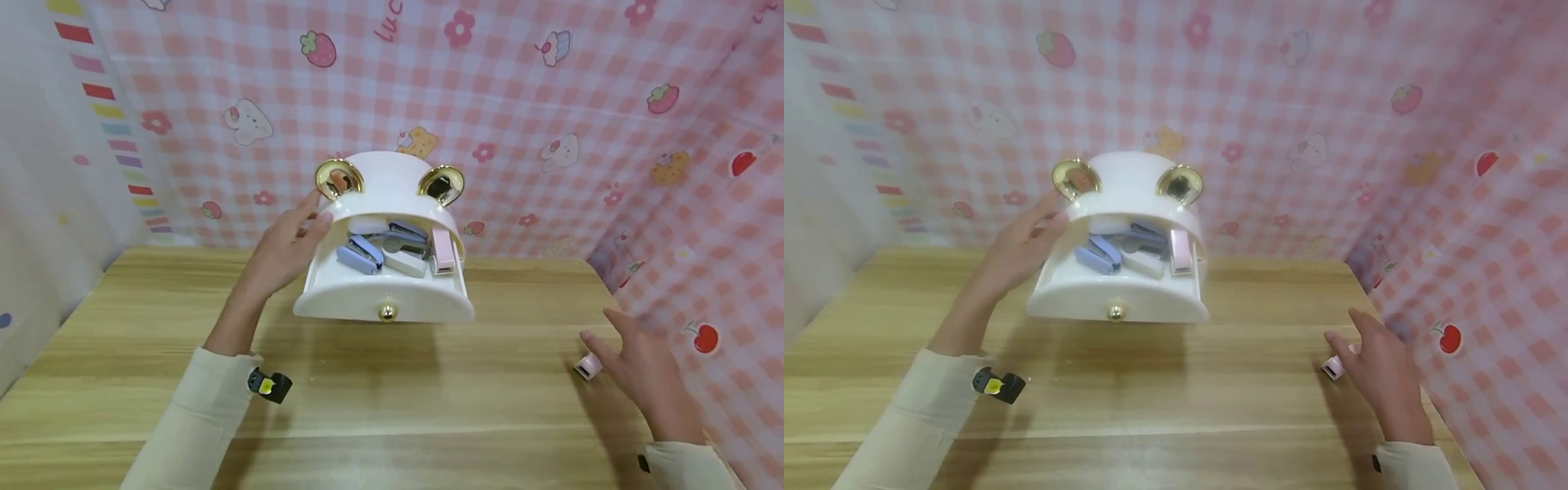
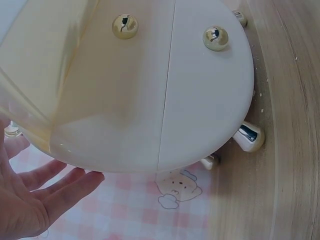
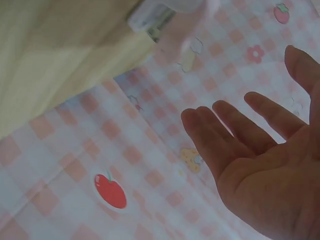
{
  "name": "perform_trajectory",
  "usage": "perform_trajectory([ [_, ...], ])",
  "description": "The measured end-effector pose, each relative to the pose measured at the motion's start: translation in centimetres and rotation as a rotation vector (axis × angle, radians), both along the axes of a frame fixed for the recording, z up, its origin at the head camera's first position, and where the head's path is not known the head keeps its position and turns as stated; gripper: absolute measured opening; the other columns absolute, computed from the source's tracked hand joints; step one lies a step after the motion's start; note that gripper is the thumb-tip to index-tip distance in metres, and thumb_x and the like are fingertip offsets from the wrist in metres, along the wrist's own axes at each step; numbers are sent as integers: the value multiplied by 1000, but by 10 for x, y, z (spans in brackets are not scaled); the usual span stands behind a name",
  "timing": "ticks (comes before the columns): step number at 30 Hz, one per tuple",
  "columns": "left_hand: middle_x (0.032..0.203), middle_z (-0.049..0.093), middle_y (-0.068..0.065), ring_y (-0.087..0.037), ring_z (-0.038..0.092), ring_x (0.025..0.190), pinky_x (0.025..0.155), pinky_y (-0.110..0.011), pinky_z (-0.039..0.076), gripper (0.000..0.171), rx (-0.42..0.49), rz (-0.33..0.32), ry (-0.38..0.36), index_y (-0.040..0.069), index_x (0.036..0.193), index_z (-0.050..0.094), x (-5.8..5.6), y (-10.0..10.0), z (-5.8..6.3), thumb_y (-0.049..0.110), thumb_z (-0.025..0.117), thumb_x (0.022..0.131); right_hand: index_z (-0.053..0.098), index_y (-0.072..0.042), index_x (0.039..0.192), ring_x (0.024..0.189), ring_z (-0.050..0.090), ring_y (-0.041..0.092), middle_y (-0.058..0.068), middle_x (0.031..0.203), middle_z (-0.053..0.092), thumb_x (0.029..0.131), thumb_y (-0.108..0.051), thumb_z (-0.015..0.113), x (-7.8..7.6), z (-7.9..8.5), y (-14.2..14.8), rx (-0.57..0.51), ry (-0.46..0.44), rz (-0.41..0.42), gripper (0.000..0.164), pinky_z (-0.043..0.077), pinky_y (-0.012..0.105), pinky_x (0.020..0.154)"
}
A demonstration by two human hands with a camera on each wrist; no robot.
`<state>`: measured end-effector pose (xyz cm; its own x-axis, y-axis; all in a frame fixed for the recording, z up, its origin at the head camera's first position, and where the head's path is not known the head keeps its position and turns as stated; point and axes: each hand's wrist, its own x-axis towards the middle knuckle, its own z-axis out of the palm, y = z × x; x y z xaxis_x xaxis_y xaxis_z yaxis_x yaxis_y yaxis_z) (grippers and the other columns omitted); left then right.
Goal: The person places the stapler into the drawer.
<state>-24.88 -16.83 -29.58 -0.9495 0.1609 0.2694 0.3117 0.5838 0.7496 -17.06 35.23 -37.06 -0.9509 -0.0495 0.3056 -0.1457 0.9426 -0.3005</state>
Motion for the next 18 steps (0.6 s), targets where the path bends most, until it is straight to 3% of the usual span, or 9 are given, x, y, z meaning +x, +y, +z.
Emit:
perform_trajectory([
  [10, 153, 44, -21, -44, 54, 128, 105, -62, 41, 69, 11, -19, 17, 20, 163, 20, 1, 0, 3, 55, 38, 106, 53, 15, 133, 113, 51, 62, 44, 126, 52, 93, -36, 74, 0, -26, -1, 42, -6, -44, 68, 41, 70, 91],
  [18, 152, 45, -22, -44, 54, 128, 107, -62, 39, 68, 20, -28, 22, 20, 163, 20, 1, 0, 2, 53, 39, 107, 56, 17, 127, 109, 53, 62, 44, 124, 54, 88, -35, 79, 2, -38, -4, 70, -16, -45, 69, 44, 70, 85],
])
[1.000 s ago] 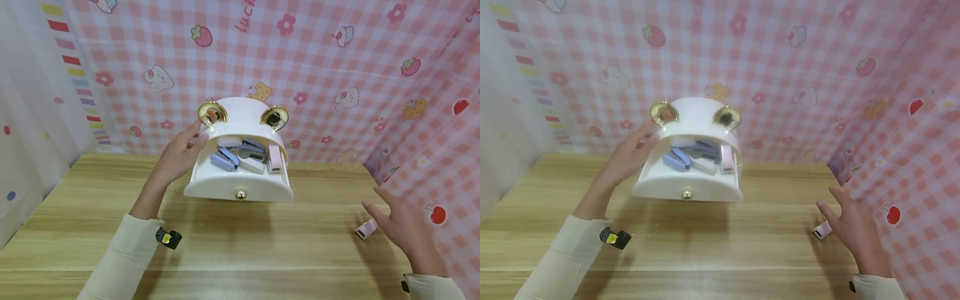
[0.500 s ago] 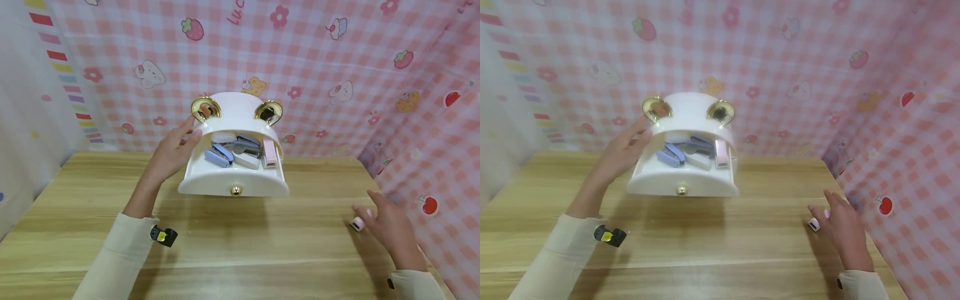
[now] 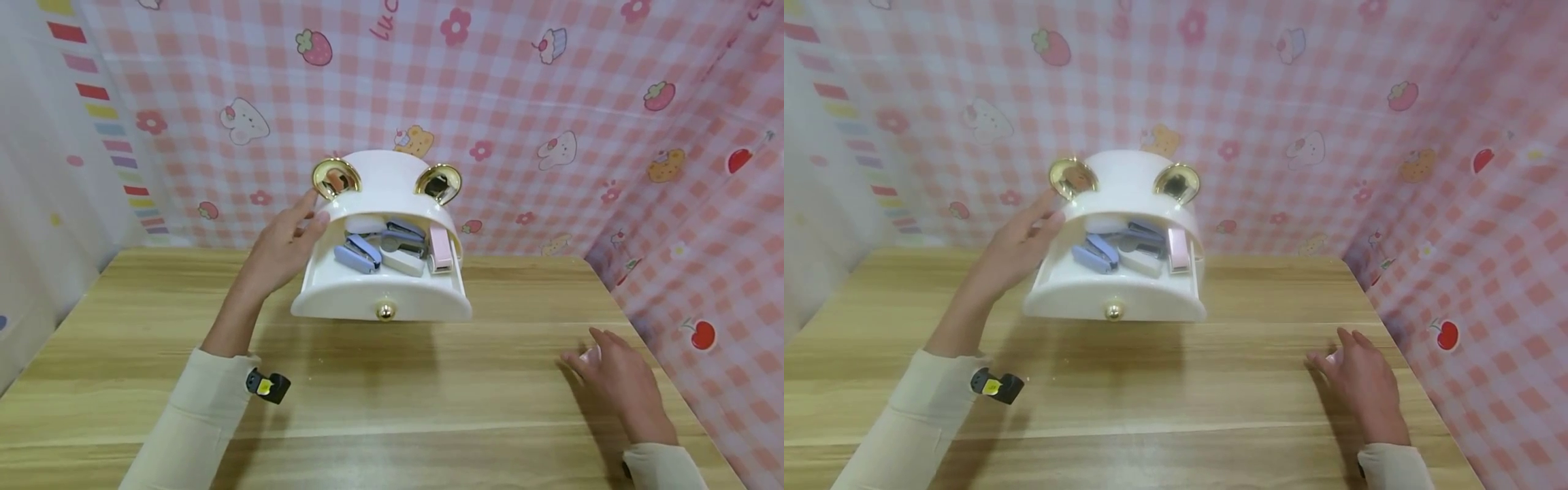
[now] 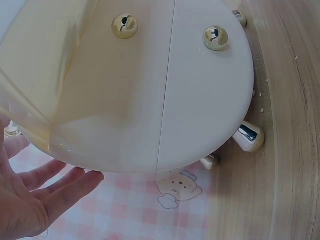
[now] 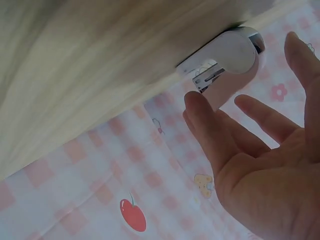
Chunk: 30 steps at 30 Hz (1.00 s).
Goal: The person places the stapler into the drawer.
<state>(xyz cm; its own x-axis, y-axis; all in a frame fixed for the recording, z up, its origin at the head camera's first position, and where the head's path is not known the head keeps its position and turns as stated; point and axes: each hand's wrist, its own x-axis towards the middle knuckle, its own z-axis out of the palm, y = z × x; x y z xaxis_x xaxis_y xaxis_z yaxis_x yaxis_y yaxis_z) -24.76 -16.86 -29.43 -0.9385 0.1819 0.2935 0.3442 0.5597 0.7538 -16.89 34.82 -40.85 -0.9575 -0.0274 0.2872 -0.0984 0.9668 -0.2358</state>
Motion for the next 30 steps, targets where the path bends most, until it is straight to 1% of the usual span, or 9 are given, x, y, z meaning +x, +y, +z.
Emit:
perform_trajectory([
  [5, 153, 44, -21, -44, 53, 129, 108, -61, 39, 67, 3, -1, 0, 20, 163, 20, 1, -1, 1, 52, 39, 107, 57, 16, 126, 109, 54, 60, 41, 122, 56, 84, -39, 82, -1, 0, 0, -7, -53, -14, 73, 45, 68, 86],
  [7, 153, 44, -21, -44, 53, 128, 108, -61, 39, 67, 4, -6, 0, 19, 163, 20, 1, 0, 1, 52, 39, 107, 57, 16, 125, 108, 54, 60, 40, 120, 57, 82, -36, 82, -1, -1, 1, -18, -72, -28, 72, 45, 67, 87],
  [12, 152, 46, -20, -43, 54, 128, 107, -60, 40, 68, 2, -6, -1, 20, 163, 21, 1, 2, -1, 53, 39, 107, 53, 22, 122, 100, 57, 58, 42, 111, 58, 78, -24, 85, 1, -5, 5, -45, -59, -30, 71, 46, 67, 83],
  [14, 152, 46, -19, -42, 54, 128, 107, -60, 40, 68, 4, -3, -3, 21, 163, 21, 1, 1, -1, 54, 39, 107, 52, 23, 122, 96, 58, 57, 42, 107, 59, 78, -22, 85, 1, -6, 6, -52, -51, -21, 71, 46, 67, 80],
  [17, 152, 45, -19, -42, 54, 128, 107, -60, 40, 68, 8, -2, -4, 21, 163, 21, 1, 1, -1, 54, 39, 107, 51, 24, 121, 94, 58, 56, 42, 105, 59, 78, -19, 85, 0, -6, 7, -64, -52, -15, 70, 46, 67, 80],
  [24, 154, 43, -19, -42, 52, 130, 108, -60, 39, 68, 4, -1, -14, 21, 163, 20, 2, 1, 0, 55, 39, 106, 47, 27, 124, 100, 54, 60, 46, 110, 55, 80, -19, 82, -2, -4, 6, -67, -85, -28, 73, 44, 69, 84],
  [30, 153, 44, -19, -43, 53, 129, 108, -61, 39, 68, -3, 7, -7, 21, 163, 21, 1, 0, 0, 55, 39, 106, 42, 28, 129, 107, 49, 63, 49, 116, 50, 81, -19, 80, -3, -2, 3, -63, -99, -44, 77, 42, 71, 89],
])
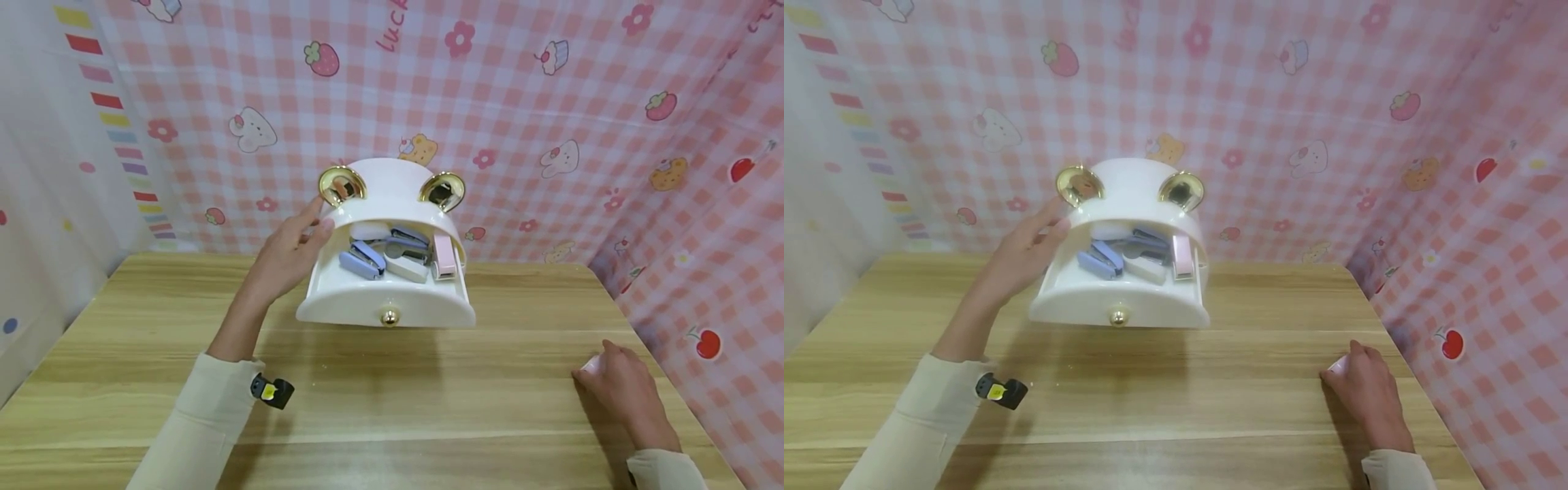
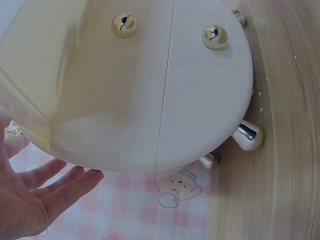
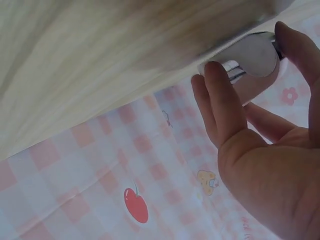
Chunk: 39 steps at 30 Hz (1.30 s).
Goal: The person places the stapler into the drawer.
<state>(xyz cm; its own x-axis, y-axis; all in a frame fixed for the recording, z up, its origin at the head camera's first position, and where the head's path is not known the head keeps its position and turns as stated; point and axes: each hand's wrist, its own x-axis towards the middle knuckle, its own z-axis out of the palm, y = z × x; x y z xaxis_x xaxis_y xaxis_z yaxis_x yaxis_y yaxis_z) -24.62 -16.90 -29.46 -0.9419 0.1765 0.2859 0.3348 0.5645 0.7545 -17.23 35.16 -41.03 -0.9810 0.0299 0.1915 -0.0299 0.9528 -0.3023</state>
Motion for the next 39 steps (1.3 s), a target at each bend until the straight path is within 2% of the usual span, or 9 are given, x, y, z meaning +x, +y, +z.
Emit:
perform_trajectory([
  [3, 152, 45, -20, -43, 54, 128, 107, -61, 39, 68, -5, 10, -4, 22, 163, 21, 0, 0, -1, 55, 39, 106, 41, 27, 130, 107, 49, 64, 49, 118, 48, 80, -17, 81, 0, 0, 0, -3, 22, -2, 78, 41, 71, 88],
  [7, 153, 44, -20, -43, 54, 128, 107, -61, 39, 69, -13, 19, -11, 22, 163, 21, 0, 0, -1, 56, 38, 106, 42, 28, 129, 106, 49, 63, 48, 116, 49, 75, -11, 83, -1, -1, 1, -18, 109, 6, 78, 41, 71, 87],
  [13, 152, 46, -20, -44, 54, 127, 107, -62, 39, 68, -12, 10, -1, 22, 163, 21, -1, 0, -1, 55, 38, 106, 43, 27, 127, 104, 49, 60, 46, 114, 50, 72, -6, 78, -4, 5, 4, -19, 183, 24, 73, 40, 71, 87],
  [17, 153, 45, -20, -44, 53, 128, 107, -61, 39, 67, -5, 4, 5, 22, 163, 20, -1, 0, -1, 54, 38, 107, 46, 24, 122, 99, 50, 59, 45, 109, 51, 73, -3, 80, -6, 14, 3, -19, 243, 65, 66, 40, 71, 81],
  [21, 153, 44, -20, -45, 53, 128, 107, -62, 39, 67, -8, 9, 1, 22, 163, 20, -1, 0, -1, 54, 38, 107, 48, 15, 110, 82, 52, 49, 34, 94, 54, 72, -2, 82, -9, 29, -1, -11, 293, 97, 54, 42, 62, 67],
  [24, 152, 45, -21, -45, 53, 127, 106, -62, 40, 67, -10, 10, -2, 22, 163, 20, 0, 0, -1, 54, 38, 107, 48, 10, 106, 77, 50, 43, 27, 89, 54, 73, -3, 82, -11, 40, -6, -14, 297, 108, 49, 40, 57, 64],
  [30, 152, 46, -21, -45, 54, 127, 106, -62, 40, 67, -8, 12, -3, 23, 163, 20, 1, 0, 1, 54, 38, 107, 44, 21, 130, 93, 49, 51, 38, 113, 49, 78, -5, 82, -13, 62, -17, -50, 264, 107, 69, 40, 67, 74],
  [36, 153, 45, -20, -44, 53, 128, 106, -62, 39, 67, -10, 16, -9, 23, 163, 21, 2, 1, 1, 55, 38, 106, 43, 18, 135, 95, 49, 51, 39, 119, 48, 80, -8, 80, -14, 80, -29, -66, 283, 106, 72, 40, 68, 78],
  [39, 152, 45, -20, -44, 53, 128, 106, -62, 40, 67, -8, 14, -6, 23, 163, 21, 2, 1, 1, 55, 38, 106, 39, 18, 142, 102, 49, 53, 41, 128, 46, 81, -8, 80, -13, 88, -38, -80, 269, 104, 78, 41, 70, 83],
])
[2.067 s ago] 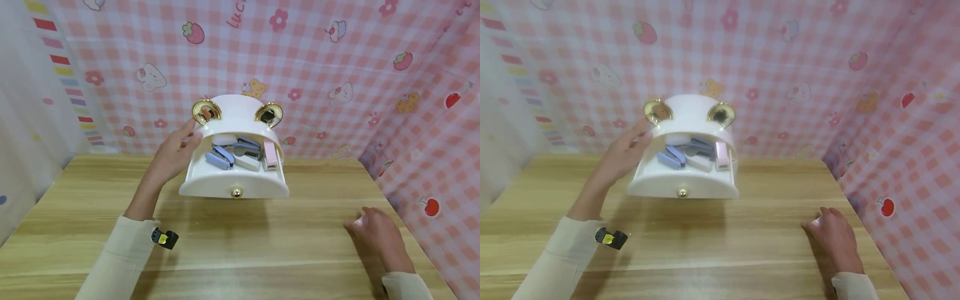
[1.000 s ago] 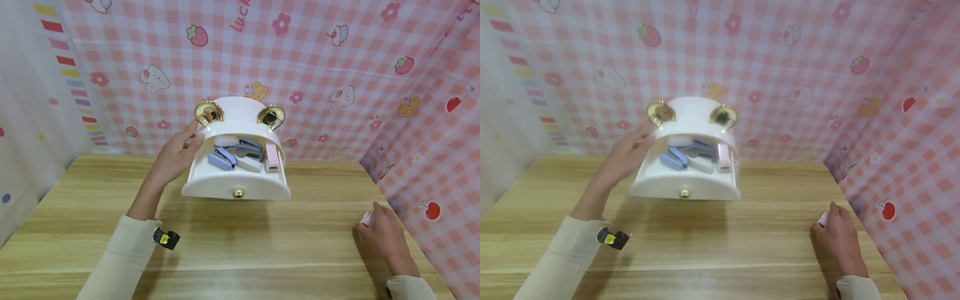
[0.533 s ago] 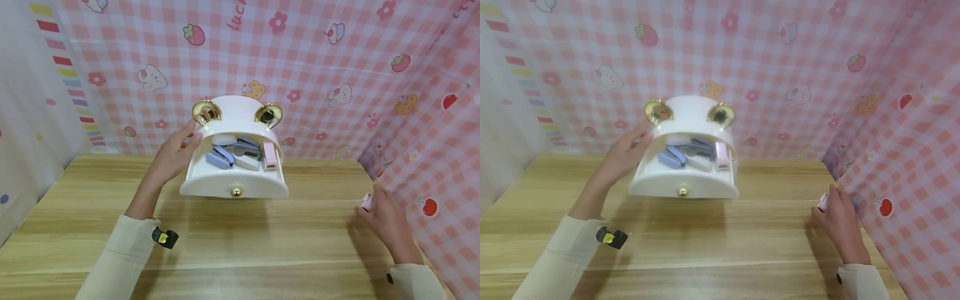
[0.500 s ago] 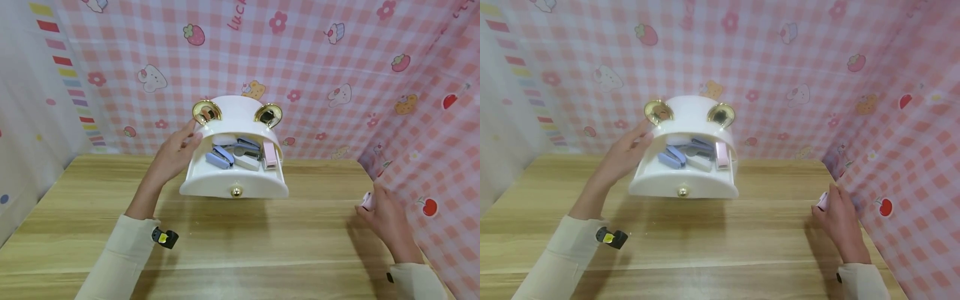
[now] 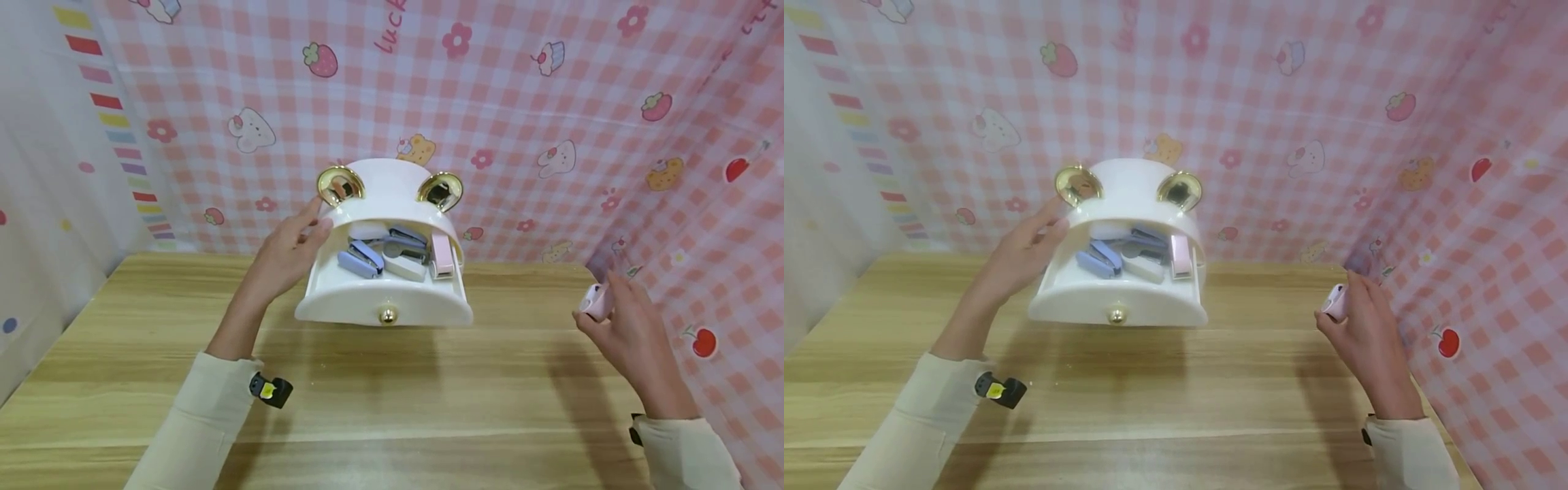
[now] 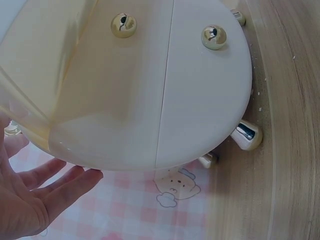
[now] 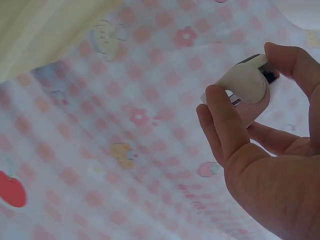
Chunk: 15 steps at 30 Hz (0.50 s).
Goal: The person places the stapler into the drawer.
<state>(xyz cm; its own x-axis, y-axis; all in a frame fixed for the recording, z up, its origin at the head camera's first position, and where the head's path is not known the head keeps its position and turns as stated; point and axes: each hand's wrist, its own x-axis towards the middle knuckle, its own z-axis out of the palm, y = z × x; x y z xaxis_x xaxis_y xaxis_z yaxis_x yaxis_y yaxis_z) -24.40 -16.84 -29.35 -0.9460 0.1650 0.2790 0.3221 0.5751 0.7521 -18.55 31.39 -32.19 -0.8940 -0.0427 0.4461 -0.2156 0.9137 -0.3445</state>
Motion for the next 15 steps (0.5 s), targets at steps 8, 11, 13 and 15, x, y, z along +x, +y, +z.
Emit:
perform_trajectory([
  [8, 151, 46, -20, -44, 53, 129, 108, -62, 39, 67, -1, -7, 7, 21, 163, 21, -1, 2, 0, 53, 38, 107, 36, 15, 147, 119, 44, 52, 37, 137, 44, 84, -9, 79, 2, 22, -21, -16, 11, 43, 80, 41, 70, 89],
  [11, 152, 46, -20, -44, 53, 129, 107, -62, 39, 67, 0, -9, 6, 21, 163, 21, -1, 2, -1, 53, 38, 107, 45, 11, 141, 121, 45, 51, 35, 134, 47, 83, -9, 80, 0, 30, -29, -11, 41, 67, 71, 41, 69, 89],
  [13, 152, 45, -20, -44, 53, 129, 107, -62, 39, 67, 0, -6, 5, 22, 163, 21, -1, 1, -1, 53, 38, 107, 52, 8, 131, 118, 47, 49, 33, 128, 51, 83, -8, 80, -1, 35, -35, -4, 60, 77, 58, 43, 67, 86],
  [15, 153, 45, -20, -44, 53, 129, 107, -62, 39, 67, -1, -4, 6, 22, 163, 21, -1, 0, -1, 54, 37, 107, 53, 6, 126, 118, 48, 48, 32, 127, 51, 82, -7, 79, -1, 40, -41, -3, 81, 91, 53, 44, 66, 87],
])
